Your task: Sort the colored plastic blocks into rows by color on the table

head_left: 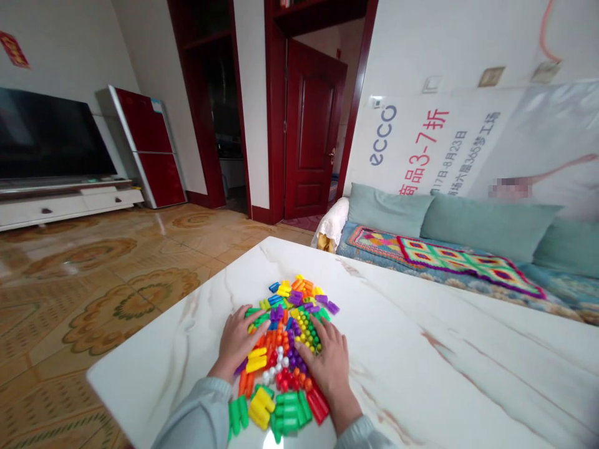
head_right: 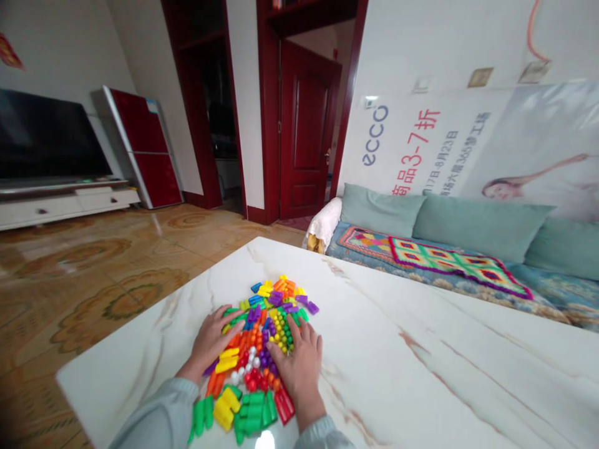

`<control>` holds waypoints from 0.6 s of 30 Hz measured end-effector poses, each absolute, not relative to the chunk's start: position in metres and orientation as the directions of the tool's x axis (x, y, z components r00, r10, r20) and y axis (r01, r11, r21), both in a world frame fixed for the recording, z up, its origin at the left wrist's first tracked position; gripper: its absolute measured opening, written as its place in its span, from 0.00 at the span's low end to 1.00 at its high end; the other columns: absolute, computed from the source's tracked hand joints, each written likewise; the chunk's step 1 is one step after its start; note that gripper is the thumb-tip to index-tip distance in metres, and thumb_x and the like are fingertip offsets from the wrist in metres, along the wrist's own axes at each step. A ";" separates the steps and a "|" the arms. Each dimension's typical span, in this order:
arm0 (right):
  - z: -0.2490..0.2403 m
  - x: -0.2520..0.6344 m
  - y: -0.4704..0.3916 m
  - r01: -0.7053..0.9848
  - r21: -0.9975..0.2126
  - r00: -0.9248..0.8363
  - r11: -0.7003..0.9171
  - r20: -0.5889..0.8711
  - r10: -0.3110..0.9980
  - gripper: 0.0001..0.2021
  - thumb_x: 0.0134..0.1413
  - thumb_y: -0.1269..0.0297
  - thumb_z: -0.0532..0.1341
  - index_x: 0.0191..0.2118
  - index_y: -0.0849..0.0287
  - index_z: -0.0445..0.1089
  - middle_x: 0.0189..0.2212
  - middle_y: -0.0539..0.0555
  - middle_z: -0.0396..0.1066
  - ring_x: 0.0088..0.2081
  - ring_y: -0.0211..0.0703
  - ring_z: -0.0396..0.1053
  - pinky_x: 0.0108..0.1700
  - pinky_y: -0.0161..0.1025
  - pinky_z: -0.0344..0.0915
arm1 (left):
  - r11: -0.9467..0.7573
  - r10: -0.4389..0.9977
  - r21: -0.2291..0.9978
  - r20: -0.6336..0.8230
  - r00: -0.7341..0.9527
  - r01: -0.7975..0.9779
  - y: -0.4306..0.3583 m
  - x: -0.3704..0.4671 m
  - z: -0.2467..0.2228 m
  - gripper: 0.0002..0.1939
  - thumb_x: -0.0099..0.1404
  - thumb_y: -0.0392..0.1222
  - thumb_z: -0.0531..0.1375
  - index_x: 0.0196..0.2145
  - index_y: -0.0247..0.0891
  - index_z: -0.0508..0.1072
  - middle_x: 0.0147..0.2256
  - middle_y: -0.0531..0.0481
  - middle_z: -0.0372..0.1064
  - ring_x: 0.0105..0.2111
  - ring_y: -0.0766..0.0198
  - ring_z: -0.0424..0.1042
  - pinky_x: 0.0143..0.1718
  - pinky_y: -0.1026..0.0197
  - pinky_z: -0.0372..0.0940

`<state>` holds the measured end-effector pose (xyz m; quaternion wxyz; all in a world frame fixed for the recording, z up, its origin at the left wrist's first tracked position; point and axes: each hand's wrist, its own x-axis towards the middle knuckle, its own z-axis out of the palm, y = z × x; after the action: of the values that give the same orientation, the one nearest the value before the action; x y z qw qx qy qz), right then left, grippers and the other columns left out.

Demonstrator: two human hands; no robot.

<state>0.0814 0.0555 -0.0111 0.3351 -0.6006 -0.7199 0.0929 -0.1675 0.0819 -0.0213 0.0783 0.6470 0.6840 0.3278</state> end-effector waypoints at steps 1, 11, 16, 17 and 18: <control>-0.010 0.076 0.052 0.811 -0.531 -0.024 0.244 0.387 0.922 0.29 0.53 0.47 0.62 0.60 0.49 0.66 0.57 0.57 0.68 0.58 0.60 0.62 0.58 0.58 0.56 | -0.060 0.934 0.530 0.329 -0.140 0.846 0.078 -0.159 -0.020 0.20 0.64 0.57 0.57 0.48 0.48 0.79 0.56 0.44 0.66 0.58 0.48 0.64 0.61 0.45 0.57; -0.008 0.120 0.026 0.829 -0.545 0.105 0.124 0.370 0.923 0.26 0.57 0.49 0.59 0.59 0.53 0.66 0.53 0.57 0.71 0.54 0.58 0.64 0.51 0.53 0.64 | -0.247 0.929 0.466 0.363 0.071 0.849 0.055 -0.065 0.001 0.15 0.63 0.57 0.60 0.43 0.53 0.81 0.56 0.51 0.70 0.62 0.41 0.56 0.63 0.33 0.48; -0.014 0.156 0.013 0.756 -0.623 0.087 0.201 0.399 0.913 0.30 0.54 0.46 0.62 0.60 0.53 0.65 0.54 0.57 0.70 0.54 0.56 0.64 0.55 0.52 0.65 | -0.458 0.882 0.485 0.357 0.309 0.746 0.047 -0.028 0.007 0.18 0.64 0.54 0.59 0.47 0.46 0.78 0.58 0.46 0.68 0.60 0.46 0.62 0.66 0.36 0.44; -0.016 0.160 0.013 0.730 -0.649 0.097 0.215 0.410 0.907 0.29 0.54 0.46 0.63 0.58 0.53 0.67 0.53 0.57 0.71 0.54 0.56 0.64 0.55 0.52 0.65 | -0.468 0.878 0.499 0.351 0.324 0.729 0.046 -0.023 0.007 0.19 0.64 0.53 0.59 0.50 0.44 0.77 0.58 0.44 0.68 0.58 0.47 0.64 0.65 0.38 0.49; -0.019 0.164 0.013 0.700 -0.677 0.116 0.227 0.421 0.900 0.28 0.53 0.47 0.64 0.57 0.54 0.68 0.52 0.58 0.71 0.54 0.56 0.65 0.55 0.52 0.65 | -0.470 0.879 0.510 0.344 0.330 0.720 0.047 -0.018 0.007 0.21 0.64 0.51 0.59 0.52 0.42 0.76 0.57 0.42 0.68 0.57 0.47 0.66 0.63 0.40 0.54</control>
<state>0.1635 0.0133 -0.0185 0.4300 -0.6108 -0.6546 0.1162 -0.0181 0.0470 0.0069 0.1338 0.8044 0.4971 0.2965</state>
